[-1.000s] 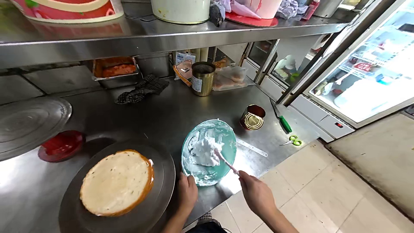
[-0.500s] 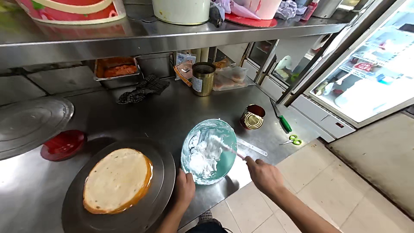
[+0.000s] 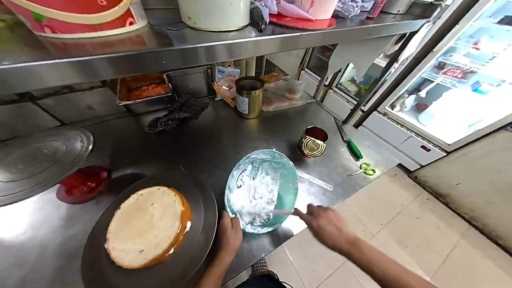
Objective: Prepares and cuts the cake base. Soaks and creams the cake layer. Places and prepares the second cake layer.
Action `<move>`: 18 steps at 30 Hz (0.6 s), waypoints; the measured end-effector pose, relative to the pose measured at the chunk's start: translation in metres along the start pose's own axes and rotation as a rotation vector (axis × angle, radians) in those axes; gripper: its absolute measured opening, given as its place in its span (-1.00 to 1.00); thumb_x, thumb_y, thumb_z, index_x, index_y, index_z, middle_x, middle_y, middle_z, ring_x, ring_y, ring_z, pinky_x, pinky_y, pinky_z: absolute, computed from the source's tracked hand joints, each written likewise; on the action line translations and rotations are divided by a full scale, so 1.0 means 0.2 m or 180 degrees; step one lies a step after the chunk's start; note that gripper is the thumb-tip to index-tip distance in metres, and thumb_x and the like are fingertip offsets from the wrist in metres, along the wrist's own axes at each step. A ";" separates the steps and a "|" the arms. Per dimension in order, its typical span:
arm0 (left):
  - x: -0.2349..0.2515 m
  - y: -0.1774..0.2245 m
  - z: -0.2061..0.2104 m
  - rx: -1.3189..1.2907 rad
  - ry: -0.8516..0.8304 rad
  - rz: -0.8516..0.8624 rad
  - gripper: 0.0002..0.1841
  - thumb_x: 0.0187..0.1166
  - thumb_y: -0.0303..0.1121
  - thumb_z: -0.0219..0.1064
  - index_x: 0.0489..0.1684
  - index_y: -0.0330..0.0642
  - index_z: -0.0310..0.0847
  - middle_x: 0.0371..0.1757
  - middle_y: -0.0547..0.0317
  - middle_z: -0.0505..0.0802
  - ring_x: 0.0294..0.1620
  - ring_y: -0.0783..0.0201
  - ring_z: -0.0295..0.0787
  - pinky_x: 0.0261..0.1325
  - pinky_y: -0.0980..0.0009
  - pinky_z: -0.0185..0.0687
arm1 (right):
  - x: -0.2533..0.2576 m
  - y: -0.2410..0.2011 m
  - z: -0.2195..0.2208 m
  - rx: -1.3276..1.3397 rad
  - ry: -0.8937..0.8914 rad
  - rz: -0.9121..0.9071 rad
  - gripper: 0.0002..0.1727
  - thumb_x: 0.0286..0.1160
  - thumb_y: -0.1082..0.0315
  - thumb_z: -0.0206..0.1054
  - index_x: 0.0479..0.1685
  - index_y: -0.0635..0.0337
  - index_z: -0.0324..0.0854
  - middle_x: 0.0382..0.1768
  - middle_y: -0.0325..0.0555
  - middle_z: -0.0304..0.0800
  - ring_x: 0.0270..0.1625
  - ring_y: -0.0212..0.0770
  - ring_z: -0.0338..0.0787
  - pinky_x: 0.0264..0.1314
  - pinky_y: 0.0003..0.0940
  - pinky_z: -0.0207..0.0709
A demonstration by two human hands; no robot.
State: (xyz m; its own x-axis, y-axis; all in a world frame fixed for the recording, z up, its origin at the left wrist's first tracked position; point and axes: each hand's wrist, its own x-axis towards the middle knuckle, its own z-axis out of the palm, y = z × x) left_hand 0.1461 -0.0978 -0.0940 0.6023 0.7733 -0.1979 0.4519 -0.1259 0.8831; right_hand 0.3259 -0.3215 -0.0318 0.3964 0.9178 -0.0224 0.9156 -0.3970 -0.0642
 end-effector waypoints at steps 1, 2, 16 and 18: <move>0.00 -0.01 0.00 0.0016 -0.0004 0.0006 -0.53 0.65 -0.41 -0.02 0.47 -0.53 0.37 0.07 -0.25 0.79 0.01 0.08 0.85 0.13 0.09 0.78 | -0.01 0.07 -0.02 -0.0072 0.0116 0.0219 -0.64 0.58 0.41 0.26 0.27 -0.05 0.78 -0.34 0.16 0.79 -0.37 0.20 0.83 -0.40 0.13 0.69; -0.01 -0.01 0.00 0.0068 -0.0018 -0.0001 -0.52 0.65 -0.39 -0.02 0.46 -0.52 0.38 0.05 -0.23 0.80 0.00 0.08 0.85 0.13 0.09 0.78 | 0.00 0.13 -0.02 -0.0099 0.0148 0.0501 -0.68 0.63 0.35 0.24 0.24 -0.05 0.78 -0.34 0.14 0.79 -0.40 0.18 0.83 -0.41 0.13 0.68; -0.07 0.00 0.06 -0.0187 0.0017 -0.0007 -0.50 0.63 -0.39 -0.02 0.48 -0.54 0.36 0.04 -0.26 0.80 0.02 0.05 0.86 0.11 0.05 0.80 | -0.19 0.04 0.18 0.1398 -0.1201 0.1592 -0.56 0.83 0.11 -0.05 0.27 0.15 0.67 -0.13 0.23 0.84 -0.04 0.24 0.86 0.05 0.28 0.64; -0.08 0.00 0.06 -0.0155 -0.0029 -0.0012 -0.51 0.63 -0.39 -0.02 0.47 -0.53 0.36 0.07 -0.26 0.79 0.07 0.05 0.85 0.17 0.05 0.78 | -0.25 -0.08 0.33 0.2522 -0.1042 0.1524 -0.55 0.82 0.09 -0.02 0.14 0.21 0.70 -0.41 0.03 0.69 -0.37 -0.01 0.71 -0.21 0.04 0.59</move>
State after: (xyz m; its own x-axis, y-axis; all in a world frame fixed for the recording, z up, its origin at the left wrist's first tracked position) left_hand 0.1445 -0.1179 -0.0956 0.6067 0.7681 -0.2049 0.4217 -0.0924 0.9020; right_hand 0.2866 -0.3606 -0.0952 0.5661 0.6641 -0.4883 0.3051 -0.7191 -0.6243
